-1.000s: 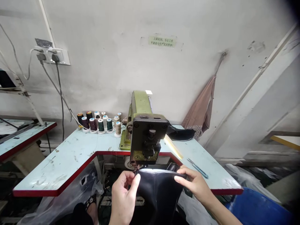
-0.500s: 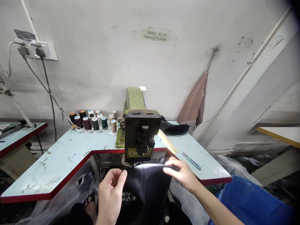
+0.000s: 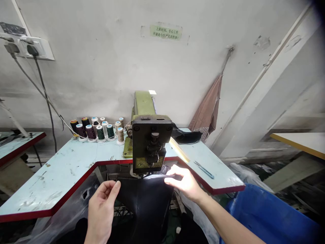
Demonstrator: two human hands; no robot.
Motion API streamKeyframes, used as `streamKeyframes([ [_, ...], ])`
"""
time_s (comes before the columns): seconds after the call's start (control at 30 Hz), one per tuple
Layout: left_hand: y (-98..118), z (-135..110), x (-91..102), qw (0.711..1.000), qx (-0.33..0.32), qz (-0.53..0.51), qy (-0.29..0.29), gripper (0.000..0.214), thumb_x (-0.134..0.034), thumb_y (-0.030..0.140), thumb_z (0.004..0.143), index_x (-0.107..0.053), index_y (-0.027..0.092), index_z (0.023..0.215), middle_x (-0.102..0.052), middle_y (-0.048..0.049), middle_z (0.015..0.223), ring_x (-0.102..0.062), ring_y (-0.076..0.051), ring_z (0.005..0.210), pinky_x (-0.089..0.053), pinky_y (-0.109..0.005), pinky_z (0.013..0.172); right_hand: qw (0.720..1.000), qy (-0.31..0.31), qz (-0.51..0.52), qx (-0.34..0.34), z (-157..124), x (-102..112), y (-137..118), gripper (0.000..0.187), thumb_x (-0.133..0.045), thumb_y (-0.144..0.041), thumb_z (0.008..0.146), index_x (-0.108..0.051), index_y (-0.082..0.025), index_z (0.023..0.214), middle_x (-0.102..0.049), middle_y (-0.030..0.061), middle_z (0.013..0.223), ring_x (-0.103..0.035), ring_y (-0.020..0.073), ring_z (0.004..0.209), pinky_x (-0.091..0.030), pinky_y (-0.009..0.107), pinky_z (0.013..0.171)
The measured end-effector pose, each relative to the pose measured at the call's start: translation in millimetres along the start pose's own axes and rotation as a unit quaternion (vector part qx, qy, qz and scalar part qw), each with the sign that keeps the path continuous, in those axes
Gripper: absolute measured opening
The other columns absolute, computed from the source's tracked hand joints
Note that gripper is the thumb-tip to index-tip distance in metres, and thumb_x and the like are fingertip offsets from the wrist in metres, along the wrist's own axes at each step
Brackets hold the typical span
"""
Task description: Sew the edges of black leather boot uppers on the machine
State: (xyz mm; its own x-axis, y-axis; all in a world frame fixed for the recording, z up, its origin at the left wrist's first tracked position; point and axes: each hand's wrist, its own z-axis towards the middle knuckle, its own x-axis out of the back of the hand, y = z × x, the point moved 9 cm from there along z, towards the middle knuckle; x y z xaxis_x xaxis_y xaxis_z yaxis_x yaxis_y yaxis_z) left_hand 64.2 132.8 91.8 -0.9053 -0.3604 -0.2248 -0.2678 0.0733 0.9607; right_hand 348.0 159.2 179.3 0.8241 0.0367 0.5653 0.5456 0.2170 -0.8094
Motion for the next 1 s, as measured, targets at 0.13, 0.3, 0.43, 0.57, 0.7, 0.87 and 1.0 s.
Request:
streamKeyframes([
  [0.13,2.0,3.4,7.6,0.999,0.023,-0.031,0.016,0.049,-0.087,0.054,0.05,-0.064,0.018,0.074,-0.059,0.0024,0.073,-0.051,-0.012,0.074,-0.046,-0.018,0.064,1.0,-0.004,0.022,0.013,3.9,-5.9,-6.8,0.02,-0.073,-0.039,0.074,-0.07,-0.02,0.069,-0.064,0.0025,0.074,-0.058,0.0188,0.071,-0.047,0.035,0.072],
  [0.3,3.6,6.9,19.3,0.995,0.05,-0.068,0.05,0.056,-0.092,0.051,0.036,-0.064,0.017,0.07,-0.06,0.0032,0.065,-0.05,-0.011,0.067,-0.046,-0.016,0.057,0.999,-0.018,0.04,0.015,8.3,-16.1,-14.9,0.018,-0.075,-0.037,0.071,-0.072,-0.019,0.07,-0.065,0.002,0.073,-0.059,0.0188,0.072,-0.047,0.035,0.073],
  [0.43,-2.6,13.3,29.1,0.994,0.069,-0.077,0.045,0.055,-0.093,0.048,0.038,-0.065,0.017,0.074,-0.064,0.0027,0.065,-0.054,-0.011,0.065,-0.047,-0.015,0.055,0.997,-0.041,0.065,-0.003,11.9,-29.5,-19.6,0.021,-0.077,-0.04,0.071,-0.074,-0.019,0.073,-0.069,0.0035,0.079,-0.063,0.0211,0.079,-0.05,0.035,0.076],
  [0.57,-12.3,20.7,44.4,0.991,0.086,-0.089,0.059,0.057,-0.094,0.045,0.034,-0.065,0.016,0.074,-0.063,0.0033,0.066,-0.054,-0.009,0.061,-0.045,-0.014,0.051,0.994,-0.053,0.081,-0.042,15.1,-42.6,-24.8,0.023,-0.079,-0.038,0.069,-0.073,-0.017,0.074,-0.072,0.0047,0.08,-0.066,0.0224,0.078,-0.052,0.035,0.076],
  [0.7,-25.3,33.2,54.4,0.991,0.095,-0.074,0.059,0.057,-0.092,0.047,0.039,-0.064,0.015,0.076,-0.054,0.0049,0.062,-0.046,-0.007,0.053,-0.041,-0.016,0.047,0.991,-0.057,0.108,-0.05,16.5,-53.7,-39.6,0.018,-0.078,-0.031,0.068,-0.07,-0.015,0.074,-0.072,0.0039,0.079,-0.066,0.0221,0.078,-0.051,0.034,0.074],
  [0.87,16.2,37.6,24.0,0.98,-0.088,0.179,-0.016,0.054,-0.062,0.066,0.074,-0.06,0.026,0.109,-0.061,-0.0067,0.104,-0.061,-0.024,0.086,-0.051,-0.038,0.073,0.992,-0.05,0.115,-0.03,17.7,-63.5,-52.0,0.012,-0.076,-0.023,0.068,-0.069,-0.016,0.075,-0.071,0.0029,0.079,-0.065,0.0212,0.078,-0.051,0.032,0.072],
  [1.0,61.9,4.1,-53.2,0.839,-0.312,0.402,-0.191,0.029,-0.061,0.054,0.08,-0.064,0.026,0.087,-0.058,-0.0074,0.113,-0.051,-0.031,0.112,-0.036,-0.053,0.101,0.988,-0.06,0.143,0.006,18.7,-69.7,-57.9,0.019,-0.075,-0.024,0.072,-0.072,-0.018,0.089,-0.073,0.004,0.089,-0.067,0.0233,0.085,-0.054,0.034,0.077],
])
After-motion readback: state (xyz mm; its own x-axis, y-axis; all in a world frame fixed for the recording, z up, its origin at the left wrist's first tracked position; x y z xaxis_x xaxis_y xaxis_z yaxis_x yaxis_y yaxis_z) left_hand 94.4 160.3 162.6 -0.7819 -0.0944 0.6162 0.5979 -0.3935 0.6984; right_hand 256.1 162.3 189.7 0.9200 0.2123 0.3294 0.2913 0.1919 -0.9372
